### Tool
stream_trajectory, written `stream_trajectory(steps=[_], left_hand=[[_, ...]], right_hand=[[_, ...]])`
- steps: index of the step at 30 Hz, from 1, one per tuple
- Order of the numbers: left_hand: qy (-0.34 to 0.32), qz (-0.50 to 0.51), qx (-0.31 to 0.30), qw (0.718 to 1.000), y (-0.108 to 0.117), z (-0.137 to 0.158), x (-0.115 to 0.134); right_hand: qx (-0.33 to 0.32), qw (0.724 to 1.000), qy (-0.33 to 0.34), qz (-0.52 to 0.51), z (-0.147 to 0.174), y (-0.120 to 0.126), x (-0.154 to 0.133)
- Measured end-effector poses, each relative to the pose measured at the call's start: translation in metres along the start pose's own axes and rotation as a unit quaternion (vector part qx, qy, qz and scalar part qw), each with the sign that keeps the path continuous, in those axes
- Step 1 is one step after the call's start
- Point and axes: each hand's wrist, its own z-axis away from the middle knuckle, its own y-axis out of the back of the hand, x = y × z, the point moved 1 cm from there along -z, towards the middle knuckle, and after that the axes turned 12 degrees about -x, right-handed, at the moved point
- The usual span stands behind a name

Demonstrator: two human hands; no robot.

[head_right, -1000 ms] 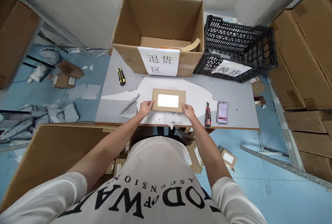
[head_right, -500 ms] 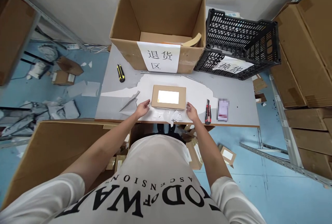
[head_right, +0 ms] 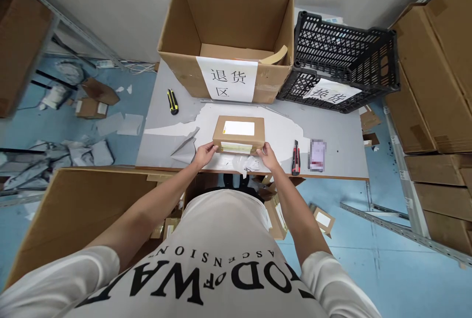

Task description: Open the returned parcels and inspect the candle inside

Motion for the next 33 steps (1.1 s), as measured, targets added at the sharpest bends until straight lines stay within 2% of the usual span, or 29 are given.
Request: stream_trajectory(steps=[2,5,7,10,12,15,18,20,23,29,33], left_hand=[[-0.010,-0.027,0.023,0.999,0.003,0.002,0.016],[0.000,-0.114,0.053,0.992,0.006,0.001,0.037],[0.020,-0.167,0.064,0.984,0.006,-0.003,0.046],[0.051,-0.209,0.072,0.974,0.007,-0.009,0.054],[0.070,-0.214,0.078,0.971,0.007,-0.014,0.056],[0.095,-0.205,0.076,0.971,0.007,-0.019,0.057],[0.105,-0.196,0.074,0.972,0.008,-0.023,0.056],[0.103,-0.190,0.078,0.973,0.009,-0.025,0.053],[0.094,-0.160,0.079,0.979,0.011,-0.027,0.043],[0.035,0.048,0.025,0.998,0.012,-0.020,0.001],[-0.024,0.002,-0.050,0.998,0.002,-0.007,-0.023]], right_hand=[[0.008,0.999,0.005,0.036,-0.002,0.003,-0.017],[0.040,0.988,-0.028,0.147,-0.007,0.009,-0.036],[0.048,0.975,-0.054,0.208,-0.010,0.012,-0.042],[0.048,0.964,-0.090,0.244,-0.015,0.015,-0.040],[0.055,0.967,-0.100,0.230,-0.019,0.016,-0.034],[0.059,0.983,-0.095,0.144,-0.025,0.017,-0.026],[0.052,0.988,-0.121,0.078,-0.029,0.017,-0.025],[0.056,0.985,-0.145,0.072,-0.029,0.016,-0.025],[0.054,0.986,-0.145,0.060,-0.026,0.016,-0.023],[0.025,0.996,-0.055,0.059,-0.013,0.031,0.006],[-0.035,0.989,-0.019,0.146,-0.006,0.028,0.025]])
